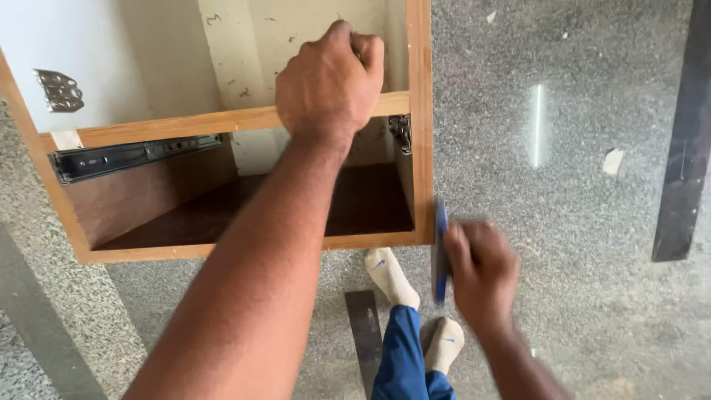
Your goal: The person uses a blue scraper to remove residue from the edges and corners of a wooden cabinet. They work methodically along the vertical and horizontal joints, occasionally switching to a metal putty knife to scrape the interior surfaces and corners.
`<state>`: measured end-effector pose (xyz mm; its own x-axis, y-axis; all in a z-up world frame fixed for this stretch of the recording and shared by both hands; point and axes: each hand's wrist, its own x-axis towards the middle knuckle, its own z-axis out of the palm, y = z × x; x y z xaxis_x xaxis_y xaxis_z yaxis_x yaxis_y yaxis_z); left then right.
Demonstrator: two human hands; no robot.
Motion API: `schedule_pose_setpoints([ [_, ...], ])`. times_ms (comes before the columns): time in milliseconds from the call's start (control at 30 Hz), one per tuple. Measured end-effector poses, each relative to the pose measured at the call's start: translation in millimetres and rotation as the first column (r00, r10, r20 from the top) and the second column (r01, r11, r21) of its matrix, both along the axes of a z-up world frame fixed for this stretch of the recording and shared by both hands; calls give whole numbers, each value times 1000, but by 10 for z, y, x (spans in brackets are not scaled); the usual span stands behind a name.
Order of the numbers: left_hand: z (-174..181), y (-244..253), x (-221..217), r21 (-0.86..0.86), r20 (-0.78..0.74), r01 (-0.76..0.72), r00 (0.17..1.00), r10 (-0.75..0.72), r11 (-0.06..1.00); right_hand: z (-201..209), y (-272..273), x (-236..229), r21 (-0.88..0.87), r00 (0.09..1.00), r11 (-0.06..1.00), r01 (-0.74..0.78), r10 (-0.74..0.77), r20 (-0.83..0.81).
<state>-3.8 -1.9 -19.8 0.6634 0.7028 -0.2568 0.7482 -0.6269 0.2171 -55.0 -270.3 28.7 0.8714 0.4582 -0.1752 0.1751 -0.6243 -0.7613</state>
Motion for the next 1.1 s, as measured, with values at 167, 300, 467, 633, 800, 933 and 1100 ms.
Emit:
schedule_pose_setpoints([
  [167,92,-12,-17,42,112,-5,994,0,999,-372,91,338,25,1000,1000,-10,11,-29],
  [300,62,-10,-6,-1,93,-3,996,3,1000,-203,-188,-14,-50,996,998,-28,24,-80],
  [467,33,-67,-48,-17,45,33,998,-32,999,-211,-233,-84,-2,998,999,-34,34,48],
  [633,44,15,-53,32,121,59,991,-62,998,-541,248,538,52,1000,999,2,-2,2],
  [800,-10,11,27,53,159,59,985,-66,997,172,23,13,60,991,994,-89,82,108],
  [933,35,-21,-64,42,42,68,997,-70,997,-15,49,55,-5,997,999,-51,51,60],
  [1100,96,5,-5,109,138,71,987,-86,991,-644,438,882,-15,993,999,-38,40,115],
])
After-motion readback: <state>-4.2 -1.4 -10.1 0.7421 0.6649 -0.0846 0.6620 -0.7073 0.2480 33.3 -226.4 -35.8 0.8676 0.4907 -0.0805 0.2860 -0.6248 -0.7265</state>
